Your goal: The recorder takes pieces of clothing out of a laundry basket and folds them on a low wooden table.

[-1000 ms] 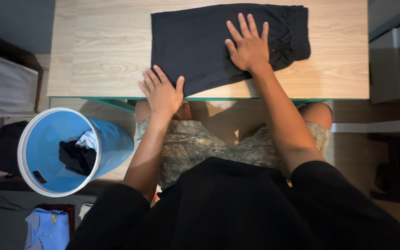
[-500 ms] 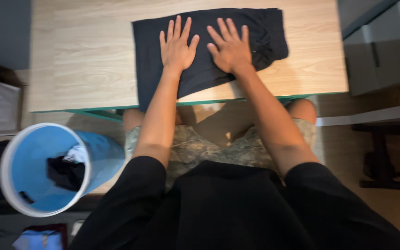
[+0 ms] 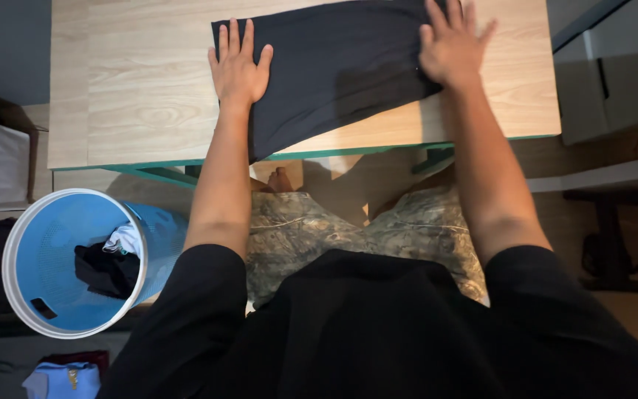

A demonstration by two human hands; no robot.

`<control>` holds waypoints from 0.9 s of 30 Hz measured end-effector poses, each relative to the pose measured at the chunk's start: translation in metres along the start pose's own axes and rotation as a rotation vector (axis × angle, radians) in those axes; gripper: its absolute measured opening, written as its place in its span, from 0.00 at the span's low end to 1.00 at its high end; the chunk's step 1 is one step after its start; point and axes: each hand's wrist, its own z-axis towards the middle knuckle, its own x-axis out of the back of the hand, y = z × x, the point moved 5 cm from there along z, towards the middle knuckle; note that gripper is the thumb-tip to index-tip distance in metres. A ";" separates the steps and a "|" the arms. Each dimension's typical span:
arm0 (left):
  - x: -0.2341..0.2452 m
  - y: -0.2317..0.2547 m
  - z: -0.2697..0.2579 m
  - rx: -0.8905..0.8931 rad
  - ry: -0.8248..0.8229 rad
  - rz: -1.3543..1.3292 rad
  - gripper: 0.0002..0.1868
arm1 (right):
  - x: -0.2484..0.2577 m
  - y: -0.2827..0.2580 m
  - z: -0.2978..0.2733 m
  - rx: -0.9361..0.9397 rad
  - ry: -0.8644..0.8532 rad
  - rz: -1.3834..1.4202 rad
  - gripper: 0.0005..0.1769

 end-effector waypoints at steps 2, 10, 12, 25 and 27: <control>0.000 -0.003 0.002 -0.012 0.020 -0.021 0.36 | 0.006 0.010 -0.002 -0.040 -0.028 0.053 0.31; 0.019 -0.002 -0.036 -0.237 0.423 -0.307 0.21 | 0.005 -0.029 -0.011 -0.035 0.238 0.012 0.30; 0.028 0.022 -0.058 -0.391 0.397 -0.365 0.20 | 0.005 -0.090 -0.030 0.235 0.239 0.120 0.30; 0.010 -0.051 -0.049 -0.211 0.085 -0.122 0.30 | -0.054 -0.191 -0.053 0.483 -0.049 0.143 0.34; 0.013 -0.055 -0.051 -0.191 0.090 -0.140 0.30 | -0.056 -0.189 -0.056 0.505 -0.080 0.147 0.34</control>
